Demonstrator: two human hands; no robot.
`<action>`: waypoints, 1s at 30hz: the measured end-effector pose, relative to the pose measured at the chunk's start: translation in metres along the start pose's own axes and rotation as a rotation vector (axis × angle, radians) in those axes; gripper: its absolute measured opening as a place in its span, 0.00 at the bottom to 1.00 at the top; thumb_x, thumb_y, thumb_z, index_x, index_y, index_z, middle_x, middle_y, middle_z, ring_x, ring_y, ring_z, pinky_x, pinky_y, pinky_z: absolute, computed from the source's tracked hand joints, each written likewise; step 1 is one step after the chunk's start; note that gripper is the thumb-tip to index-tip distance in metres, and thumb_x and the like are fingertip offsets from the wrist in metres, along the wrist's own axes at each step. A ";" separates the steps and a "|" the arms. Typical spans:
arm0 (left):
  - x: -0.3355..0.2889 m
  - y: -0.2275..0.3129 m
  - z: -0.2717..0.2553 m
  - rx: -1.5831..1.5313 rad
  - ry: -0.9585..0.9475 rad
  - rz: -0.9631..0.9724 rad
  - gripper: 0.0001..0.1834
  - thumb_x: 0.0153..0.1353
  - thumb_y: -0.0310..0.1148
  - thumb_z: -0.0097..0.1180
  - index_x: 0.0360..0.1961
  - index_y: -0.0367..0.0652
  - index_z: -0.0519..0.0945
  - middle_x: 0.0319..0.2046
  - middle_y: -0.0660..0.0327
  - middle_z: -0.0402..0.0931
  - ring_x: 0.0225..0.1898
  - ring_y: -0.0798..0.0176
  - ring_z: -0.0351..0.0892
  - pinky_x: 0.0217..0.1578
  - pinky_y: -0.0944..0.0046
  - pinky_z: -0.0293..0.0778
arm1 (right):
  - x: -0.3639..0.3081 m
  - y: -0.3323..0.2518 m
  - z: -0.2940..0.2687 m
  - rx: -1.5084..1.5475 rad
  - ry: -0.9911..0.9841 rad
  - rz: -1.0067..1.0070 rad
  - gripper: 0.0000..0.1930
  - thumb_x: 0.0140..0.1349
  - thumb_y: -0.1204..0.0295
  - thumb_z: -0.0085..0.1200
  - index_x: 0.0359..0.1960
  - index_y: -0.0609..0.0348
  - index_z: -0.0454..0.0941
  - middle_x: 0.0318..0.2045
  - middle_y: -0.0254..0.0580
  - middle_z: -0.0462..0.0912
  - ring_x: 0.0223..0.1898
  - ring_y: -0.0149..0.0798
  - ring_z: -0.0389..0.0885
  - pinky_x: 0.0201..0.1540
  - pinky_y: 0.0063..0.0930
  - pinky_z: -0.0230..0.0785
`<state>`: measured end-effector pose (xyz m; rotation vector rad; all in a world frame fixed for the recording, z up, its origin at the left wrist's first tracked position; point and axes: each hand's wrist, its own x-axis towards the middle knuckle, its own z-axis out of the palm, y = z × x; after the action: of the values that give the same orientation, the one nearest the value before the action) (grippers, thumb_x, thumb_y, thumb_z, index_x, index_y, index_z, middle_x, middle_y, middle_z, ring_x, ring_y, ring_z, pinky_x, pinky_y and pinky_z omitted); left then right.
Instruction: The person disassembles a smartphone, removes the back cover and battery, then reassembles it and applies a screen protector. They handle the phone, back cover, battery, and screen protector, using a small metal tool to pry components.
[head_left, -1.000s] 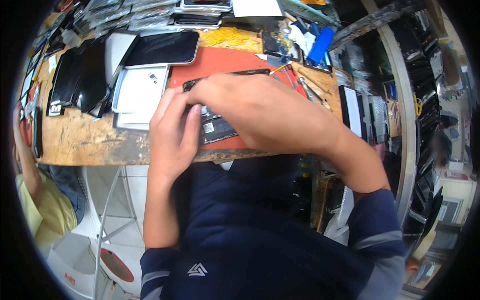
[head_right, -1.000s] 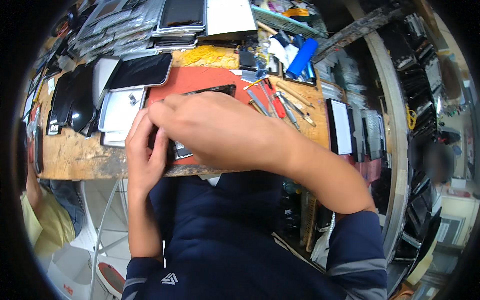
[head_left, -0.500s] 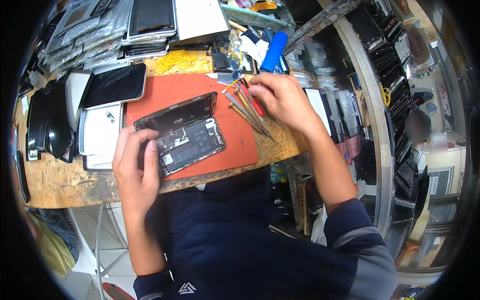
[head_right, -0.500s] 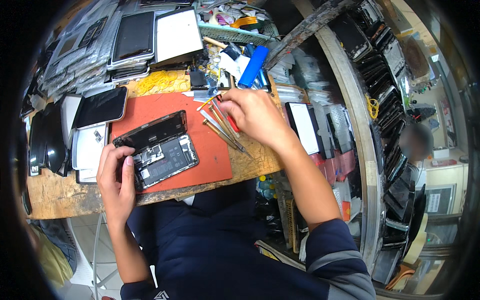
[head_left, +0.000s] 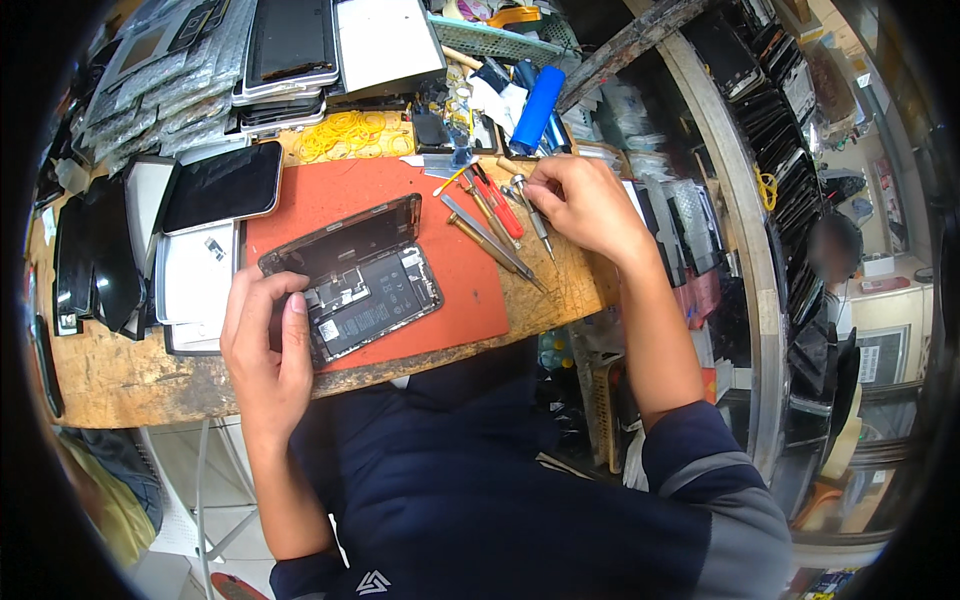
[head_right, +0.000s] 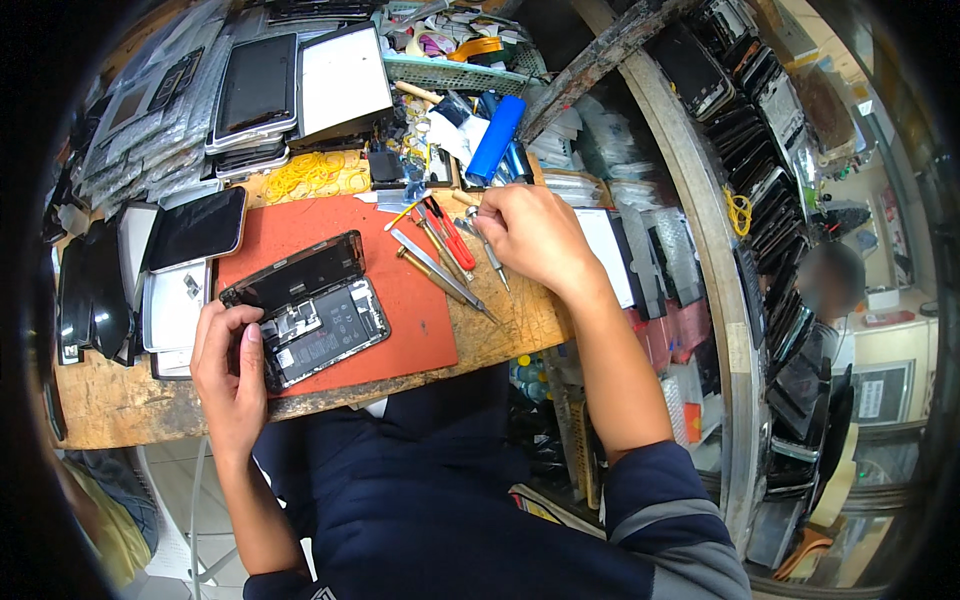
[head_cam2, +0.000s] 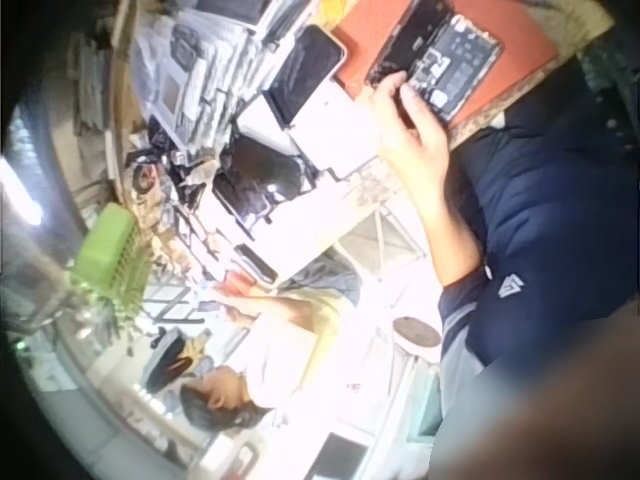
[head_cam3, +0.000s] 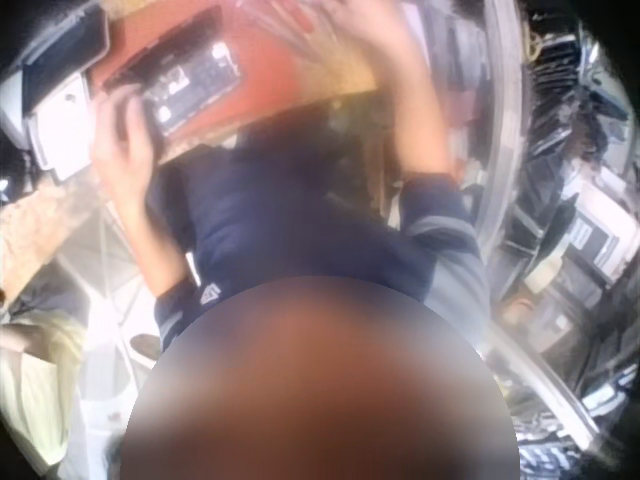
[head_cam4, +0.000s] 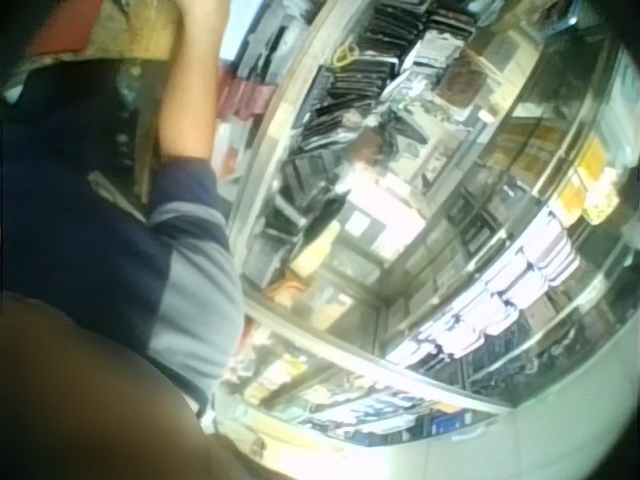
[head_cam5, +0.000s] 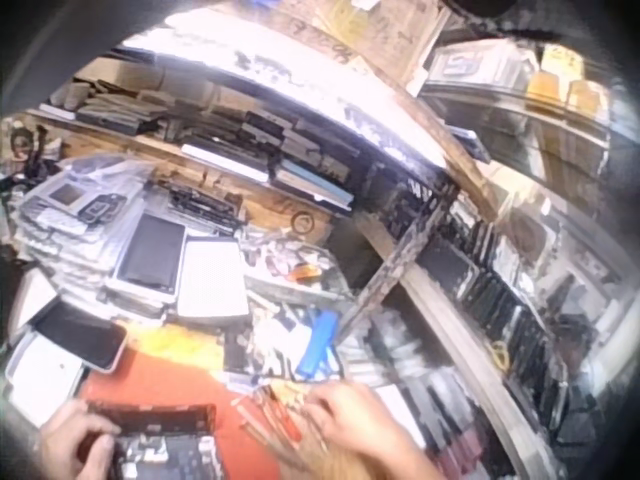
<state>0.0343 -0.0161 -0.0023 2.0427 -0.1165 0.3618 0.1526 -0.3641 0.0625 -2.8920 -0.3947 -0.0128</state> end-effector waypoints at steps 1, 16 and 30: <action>0.001 0.000 0.000 0.006 0.001 0.012 0.05 0.76 0.23 0.57 0.47 0.34 0.83 0.45 0.53 0.77 0.48 0.57 0.78 0.53 0.62 0.73 | 0.000 -0.001 0.000 0.040 0.011 -0.020 0.09 0.68 0.69 0.66 0.39 0.64 0.89 0.32 0.53 0.89 0.34 0.53 0.89 0.40 0.45 0.78; 0.002 0.000 -0.001 0.064 0.017 0.052 0.05 0.73 0.23 0.59 0.46 0.35 0.84 0.45 0.49 0.80 0.45 0.48 0.83 0.48 0.57 0.77 | -0.009 -0.047 0.043 0.000 0.120 -0.433 0.09 0.67 0.70 0.64 0.42 0.60 0.79 0.35 0.50 0.81 0.38 0.58 0.84 0.41 0.52 0.77; 0.003 -0.008 0.002 -0.015 0.059 0.092 0.09 0.72 0.17 0.54 0.47 0.35 0.84 0.42 0.47 0.80 0.45 0.42 0.82 0.51 0.52 0.78 | -0.030 -0.101 0.013 0.900 0.073 -0.297 0.16 0.70 0.86 0.62 0.56 0.64 0.72 0.39 0.43 0.86 0.41 0.35 0.92 0.42 0.28 0.84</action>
<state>0.0396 -0.0135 -0.0083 2.0142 -0.1773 0.4764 0.0962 -0.2748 0.0704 -1.9292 -0.6169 0.0088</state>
